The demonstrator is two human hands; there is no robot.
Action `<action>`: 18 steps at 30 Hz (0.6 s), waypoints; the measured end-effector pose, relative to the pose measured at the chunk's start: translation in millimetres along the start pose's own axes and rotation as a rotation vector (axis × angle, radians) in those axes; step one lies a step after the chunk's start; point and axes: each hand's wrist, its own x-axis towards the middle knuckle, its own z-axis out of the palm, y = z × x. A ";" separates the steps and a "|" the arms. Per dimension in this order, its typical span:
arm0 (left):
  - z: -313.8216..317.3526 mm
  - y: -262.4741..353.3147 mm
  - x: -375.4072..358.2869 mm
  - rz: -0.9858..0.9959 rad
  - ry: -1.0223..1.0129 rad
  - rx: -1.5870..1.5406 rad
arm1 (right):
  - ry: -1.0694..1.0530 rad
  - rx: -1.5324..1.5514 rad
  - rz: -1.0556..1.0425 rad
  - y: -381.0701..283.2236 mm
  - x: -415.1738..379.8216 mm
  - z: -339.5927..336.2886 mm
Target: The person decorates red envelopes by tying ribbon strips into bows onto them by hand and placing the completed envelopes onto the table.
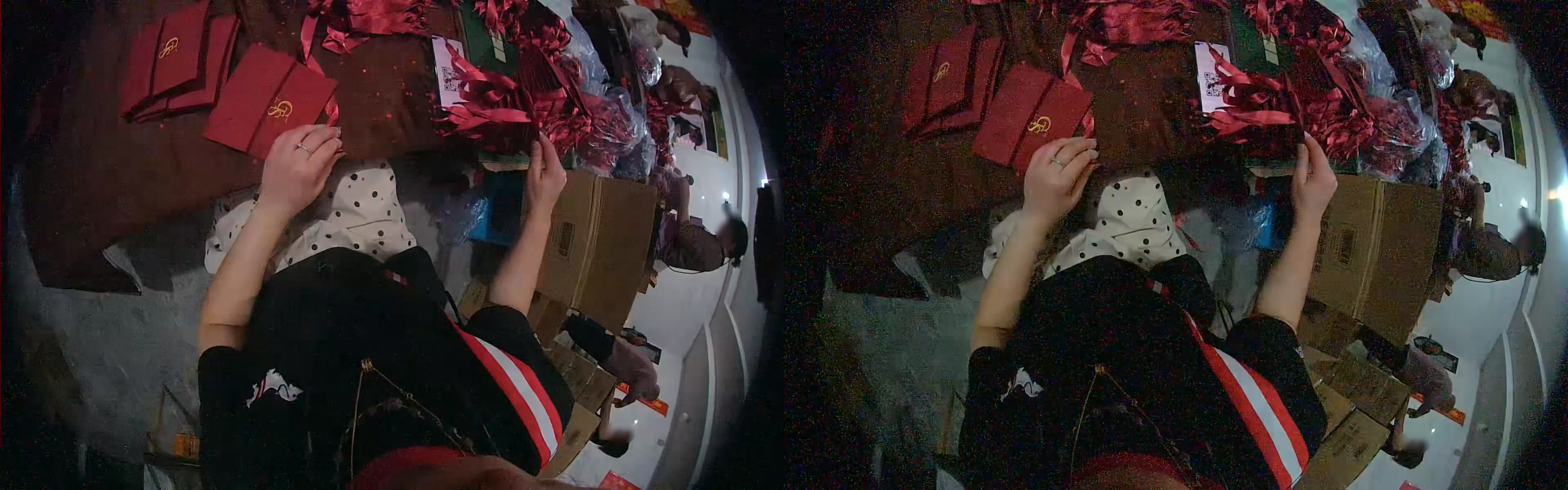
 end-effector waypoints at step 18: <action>-1.5 0.6 0.8 0.005 -0.003 -0.011 | 0.283 -0.193 -0.149 -2.8 9.2 0.7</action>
